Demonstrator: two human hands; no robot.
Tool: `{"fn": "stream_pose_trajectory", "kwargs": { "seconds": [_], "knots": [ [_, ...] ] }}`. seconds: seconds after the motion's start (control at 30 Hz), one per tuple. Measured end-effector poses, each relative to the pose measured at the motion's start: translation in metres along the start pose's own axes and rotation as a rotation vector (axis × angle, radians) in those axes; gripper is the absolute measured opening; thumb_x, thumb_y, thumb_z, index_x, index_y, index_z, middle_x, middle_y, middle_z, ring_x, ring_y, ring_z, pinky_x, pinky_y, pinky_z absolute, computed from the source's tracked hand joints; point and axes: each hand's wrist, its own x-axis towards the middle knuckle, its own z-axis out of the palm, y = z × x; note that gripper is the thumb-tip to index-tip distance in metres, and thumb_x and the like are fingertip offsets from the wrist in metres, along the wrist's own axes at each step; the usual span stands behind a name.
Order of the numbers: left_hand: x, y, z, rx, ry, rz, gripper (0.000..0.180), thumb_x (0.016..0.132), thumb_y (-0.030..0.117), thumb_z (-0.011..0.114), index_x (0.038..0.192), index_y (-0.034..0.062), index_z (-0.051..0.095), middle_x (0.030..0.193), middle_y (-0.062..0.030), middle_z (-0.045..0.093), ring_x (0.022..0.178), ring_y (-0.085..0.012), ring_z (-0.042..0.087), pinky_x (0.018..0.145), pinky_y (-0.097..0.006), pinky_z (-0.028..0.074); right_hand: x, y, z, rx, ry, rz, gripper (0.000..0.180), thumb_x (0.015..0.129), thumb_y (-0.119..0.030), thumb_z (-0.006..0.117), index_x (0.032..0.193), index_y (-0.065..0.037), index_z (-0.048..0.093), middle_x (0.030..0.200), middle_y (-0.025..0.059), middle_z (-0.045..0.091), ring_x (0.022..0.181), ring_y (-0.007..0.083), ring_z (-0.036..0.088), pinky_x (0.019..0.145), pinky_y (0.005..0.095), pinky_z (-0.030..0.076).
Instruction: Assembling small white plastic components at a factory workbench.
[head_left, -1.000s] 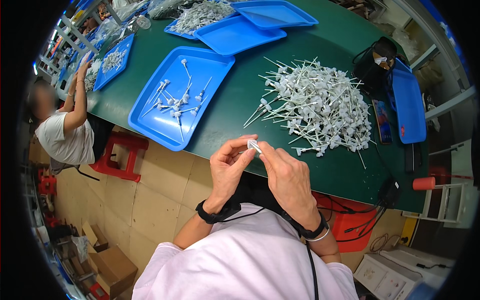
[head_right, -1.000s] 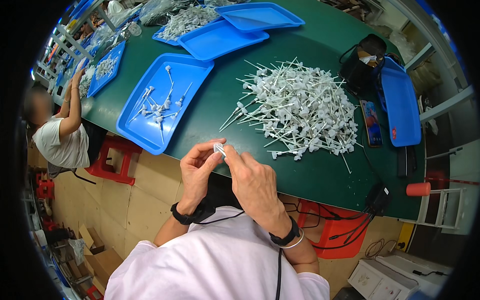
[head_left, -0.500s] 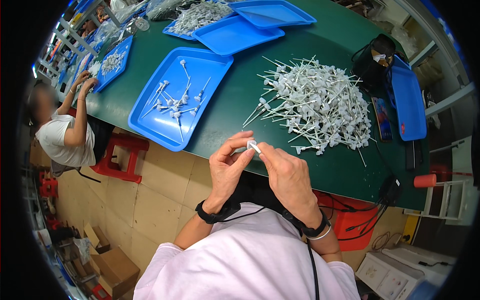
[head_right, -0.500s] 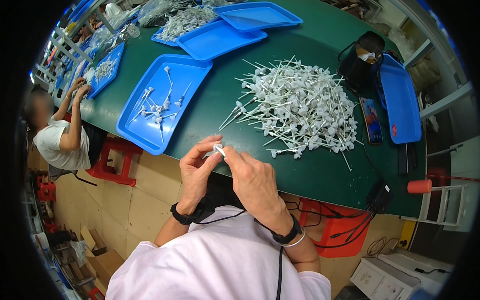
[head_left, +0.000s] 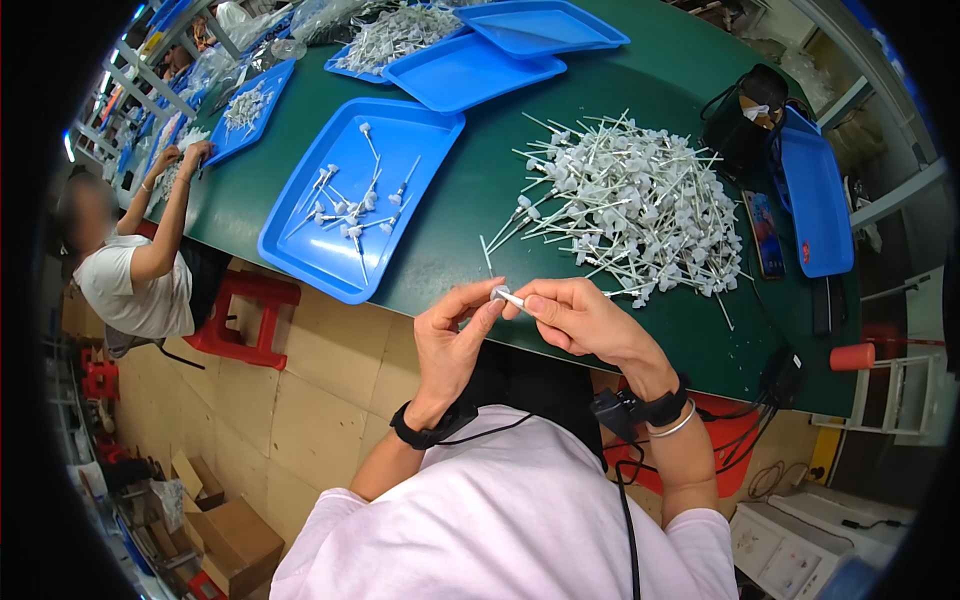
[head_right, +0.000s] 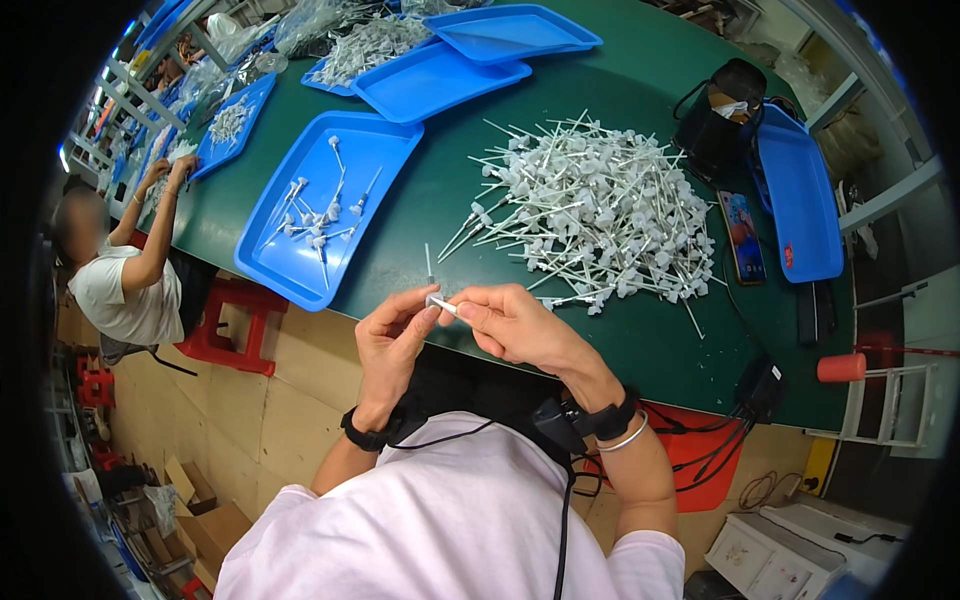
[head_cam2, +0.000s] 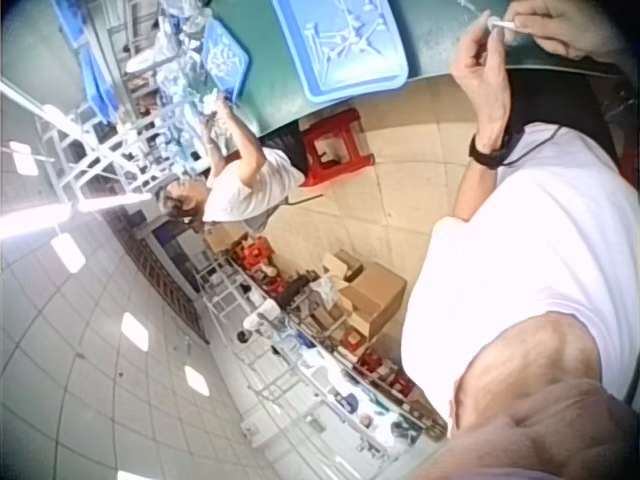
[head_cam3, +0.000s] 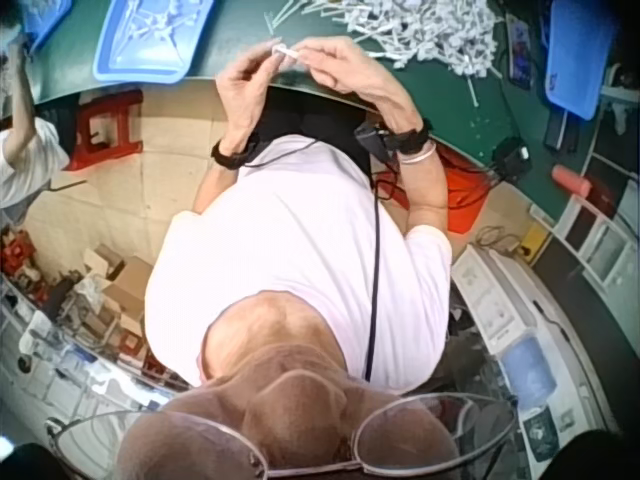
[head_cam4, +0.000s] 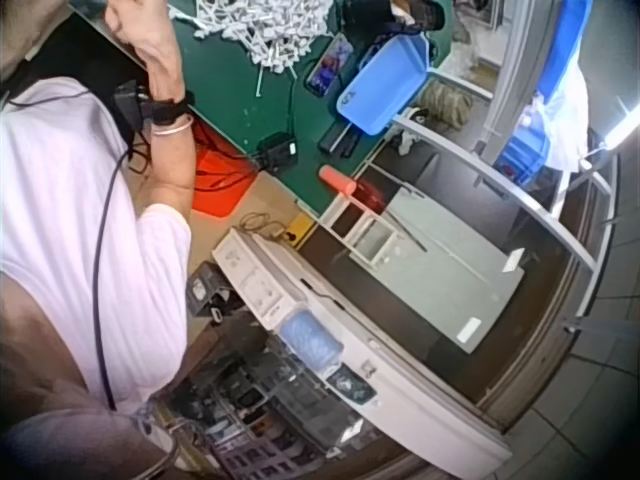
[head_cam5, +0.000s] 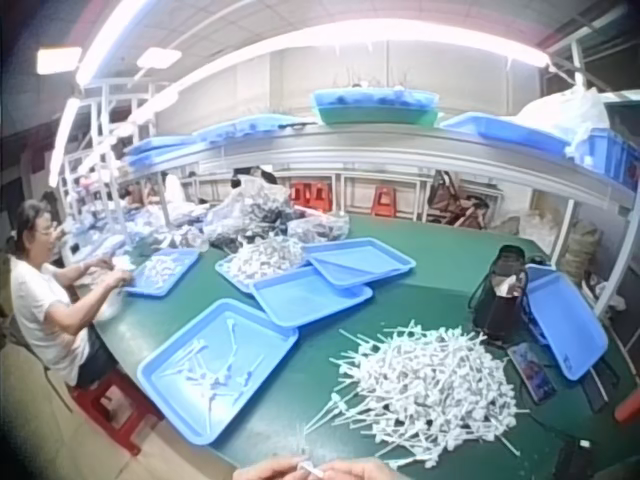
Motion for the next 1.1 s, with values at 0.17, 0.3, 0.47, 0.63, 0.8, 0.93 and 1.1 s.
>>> {"fn": "stream_pose_trajectory", "kwargs": {
  "seconds": [0.17,0.3,0.47,0.63,0.8,0.93,1.1],
  "knots": [
    [0.0,-0.005,0.002,-0.024,0.042,0.017,0.025,0.09,0.004,0.067,0.114,-0.0019,0.066,0.095,-0.0083,0.071,0.087,-0.0127,0.068,0.073,-0.023,0.053,0.003,0.005,0.006,0.11,-0.005,0.036,0.028,0.103,-0.025,0.046,0.103,-0.004,0.064,0.056,-0.0039,0.048,0.047,0.0045,0.042,0.044,0.0223,0.034],
    [0.004,-0.001,0.002,-0.157,0.034,-0.113,0.026,0.09,0.004,0.067,0.114,-0.0033,0.064,0.097,-0.0096,0.071,0.087,-0.0138,0.069,0.07,-0.022,0.052,-0.001,0.006,0.021,-0.476,0.283,-0.215,0.024,0.101,-0.024,0.048,0.106,-0.003,0.059,0.058,0.0086,0.055,0.051,0.022,0.055,0.048,0.036,0.041],
    [0.005,-0.003,0.001,-0.207,0.044,-0.142,0.026,0.089,0.005,0.068,0.114,-0.0028,0.064,0.099,-0.0099,0.071,0.089,-0.0148,0.07,0.069,-0.022,0.053,-0.006,0.008,0.044,-0.806,0.557,-0.404,0.012,0.096,-0.014,0.054,0.102,-0.004,0.055,0.075,0.0187,0.062,0.068,0.0404,0.061,0.055,0.0468,0.045],
    [0.003,-0.004,0.001,-0.183,0.061,-0.13,0.026,0.089,0.005,0.069,0.114,-0.0027,0.064,0.1,-0.0097,0.071,0.09,-0.0148,0.07,0.07,-0.022,0.053,-0.004,0.011,0.05,-0.84,0.624,-0.469,0.009,0.094,-0.01,0.056,0.1,-0.003,0.052,0.079,0.0182,0.063,0.068,0.0399,0.062,0.055,0.0475,0.047],
    [0.001,-0.003,0.002,-0.16,0.077,-0.125,0.027,0.088,0.004,0.069,0.114,-0.0023,0.064,0.102,-0.0095,0.071,0.091,-0.0144,0.069,0.072,-0.022,0.053,-0.003,0.01,0.051,-0.875,0.629,-0.465,0.01,0.095,-0.011,0.055,0.1,-0.003,0.052,0.076,0.018,0.062,0.067,0.0392,0.062,0.053,0.0468,0.047],
    [0.0,-0.001,0.005,-0.109,0.089,-0.071,0.026,0.089,0.003,0.068,0.114,-0.0022,0.064,0.101,-0.009,0.071,0.091,-0.0142,0.069,0.073,-0.022,0.053,-0.004,0.01,0.051,-0.936,0.635,-0.456,0.01,0.094,-0.011,0.056,0.1,-0.003,0.052,0.074,0.0174,0.061,0.065,0.0382,0.062,0.052,0.0459,0.047],
    [-0.001,-0.007,0.005,-0.038,0.104,0.001,0.025,0.089,0.001,0.068,0.113,-0.0021,0.064,0.099,-0.0077,0.07,0.091,-0.0125,0.068,0.073,-0.021,0.053,-0.006,0.01,0.053,-0.996,0.647,-0.446,0.01,0.094,-0.011,0.056,0.1,-0.004,0.053,0.073,0.0162,0.061,0.062,0.0369,0.063,0.05,0.045,0.048]
  ]
}}
